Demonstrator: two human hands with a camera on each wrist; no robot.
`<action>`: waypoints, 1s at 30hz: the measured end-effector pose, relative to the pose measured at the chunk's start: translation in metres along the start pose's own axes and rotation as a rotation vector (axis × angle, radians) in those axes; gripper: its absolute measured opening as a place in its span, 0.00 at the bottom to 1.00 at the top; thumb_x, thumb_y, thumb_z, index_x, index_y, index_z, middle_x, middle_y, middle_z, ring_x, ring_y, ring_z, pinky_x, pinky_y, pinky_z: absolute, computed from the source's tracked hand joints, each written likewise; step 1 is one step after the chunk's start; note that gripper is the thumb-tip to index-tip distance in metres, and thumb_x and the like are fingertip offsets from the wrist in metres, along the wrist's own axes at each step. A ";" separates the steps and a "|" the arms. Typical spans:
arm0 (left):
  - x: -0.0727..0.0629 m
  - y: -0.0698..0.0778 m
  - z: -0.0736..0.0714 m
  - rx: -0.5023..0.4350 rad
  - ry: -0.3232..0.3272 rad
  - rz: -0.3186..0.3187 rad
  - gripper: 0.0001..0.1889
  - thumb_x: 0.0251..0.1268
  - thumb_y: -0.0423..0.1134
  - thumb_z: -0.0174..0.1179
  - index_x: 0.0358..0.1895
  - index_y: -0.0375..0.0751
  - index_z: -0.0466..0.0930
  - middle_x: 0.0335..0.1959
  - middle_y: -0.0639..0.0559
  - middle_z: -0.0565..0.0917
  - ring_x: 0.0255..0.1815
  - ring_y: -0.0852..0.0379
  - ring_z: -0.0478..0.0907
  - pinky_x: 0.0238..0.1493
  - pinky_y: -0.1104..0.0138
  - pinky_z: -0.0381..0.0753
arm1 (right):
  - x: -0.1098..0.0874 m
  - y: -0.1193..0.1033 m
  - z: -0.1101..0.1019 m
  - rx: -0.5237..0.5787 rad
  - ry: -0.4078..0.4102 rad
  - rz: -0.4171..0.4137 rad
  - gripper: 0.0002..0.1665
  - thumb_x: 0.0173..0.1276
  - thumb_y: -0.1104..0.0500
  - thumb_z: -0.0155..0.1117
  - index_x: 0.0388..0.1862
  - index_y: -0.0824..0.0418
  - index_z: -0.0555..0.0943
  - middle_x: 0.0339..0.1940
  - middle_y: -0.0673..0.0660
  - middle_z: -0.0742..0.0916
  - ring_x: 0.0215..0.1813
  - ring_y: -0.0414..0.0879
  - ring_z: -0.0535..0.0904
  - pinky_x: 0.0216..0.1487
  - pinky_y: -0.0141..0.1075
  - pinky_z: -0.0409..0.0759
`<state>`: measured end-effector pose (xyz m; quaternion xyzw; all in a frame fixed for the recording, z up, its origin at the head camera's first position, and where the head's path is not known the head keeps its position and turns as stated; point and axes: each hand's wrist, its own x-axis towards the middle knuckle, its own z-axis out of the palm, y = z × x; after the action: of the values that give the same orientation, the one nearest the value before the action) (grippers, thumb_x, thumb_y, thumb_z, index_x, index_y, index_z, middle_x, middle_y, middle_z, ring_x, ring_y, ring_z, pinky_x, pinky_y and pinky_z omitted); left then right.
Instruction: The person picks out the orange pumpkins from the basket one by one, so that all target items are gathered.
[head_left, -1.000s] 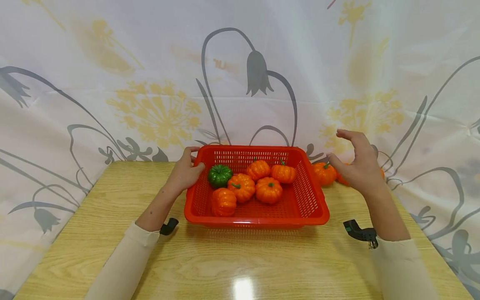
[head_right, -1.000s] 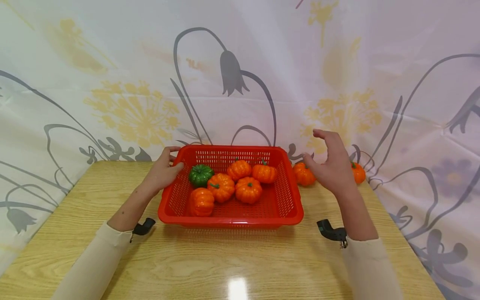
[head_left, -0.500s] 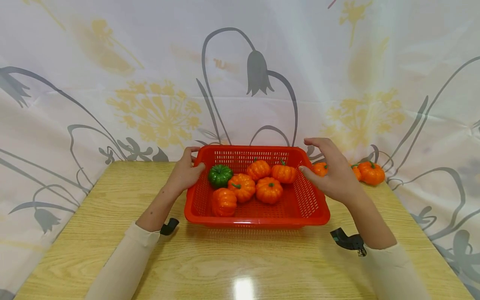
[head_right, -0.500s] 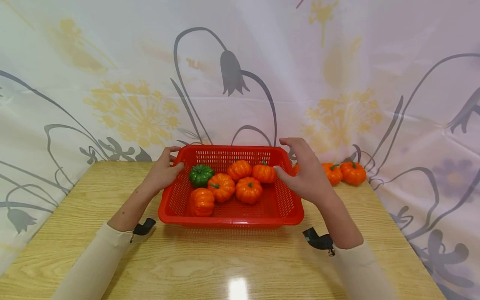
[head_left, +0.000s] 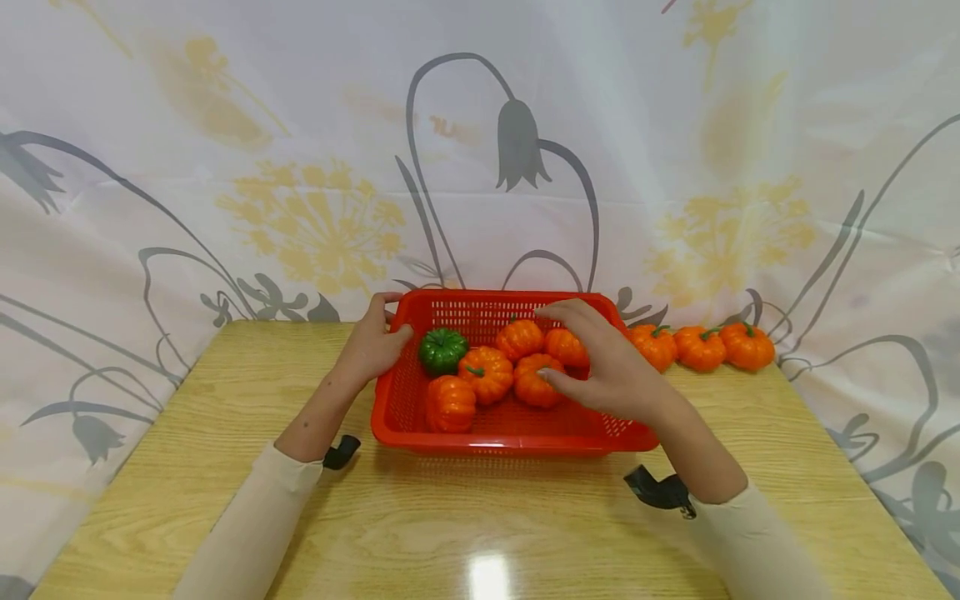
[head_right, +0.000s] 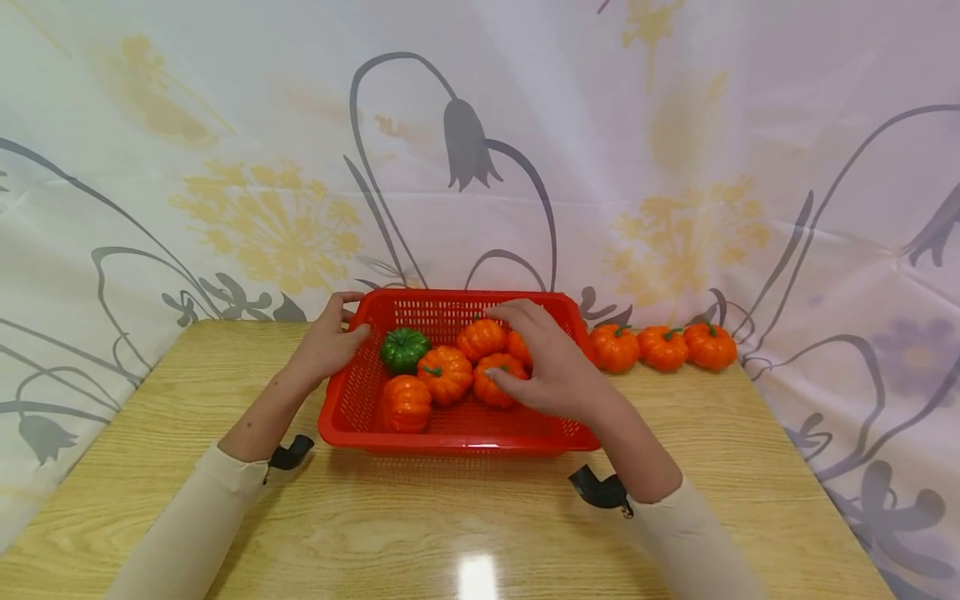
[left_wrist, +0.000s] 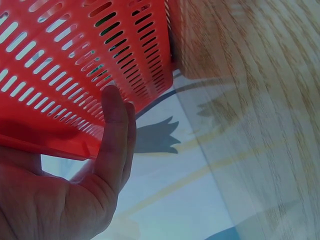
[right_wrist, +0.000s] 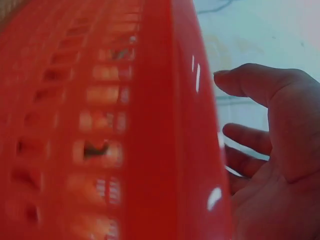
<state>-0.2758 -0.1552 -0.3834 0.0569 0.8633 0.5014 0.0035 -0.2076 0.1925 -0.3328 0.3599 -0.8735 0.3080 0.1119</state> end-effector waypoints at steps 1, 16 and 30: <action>0.000 0.000 0.000 0.000 0.000 0.000 0.32 0.79 0.37 0.53 0.81 0.41 0.55 0.55 0.35 0.76 0.43 0.39 0.87 0.36 0.56 0.92 | 0.002 -0.002 0.002 0.010 -0.013 -0.001 0.39 0.69 0.58 0.75 0.76 0.57 0.71 0.72 0.55 0.76 0.73 0.54 0.71 0.72 0.55 0.75; 0.000 0.003 0.000 -0.001 -0.001 0.000 0.32 0.79 0.36 0.52 0.81 0.40 0.55 0.55 0.34 0.76 0.43 0.39 0.87 0.35 0.56 0.93 | 0.029 -0.027 0.042 -0.011 -0.235 0.023 0.39 0.67 0.54 0.79 0.75 0.57 0.75 0.73 0.52 0.77 0.76 0.49 0.70 0.77 0.49 0.73; -0.002 0.002 0.000 0.002 0.000 0.005 0.32 0.79 0.36 0.52 0.81 0.39 0.55 0.54 0.34 0.76 0.42 0.39 0.87 0.35 0.56 0.93 | 0.050 -0.041 0.072 -0.075 -0.450 0.068 0.41 0.72 0.55 0.74 0.79 0.60 0.71 0.78 0.56 0.75 0.80 0.53 0.67 0.80 0.49 0.69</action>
<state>-0.2740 -0.1541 -0.3817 0.0591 0.8636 0.5007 0.0021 -0.2129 0.0979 -0.3498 0.3857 -0.8988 0.1911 -0.0828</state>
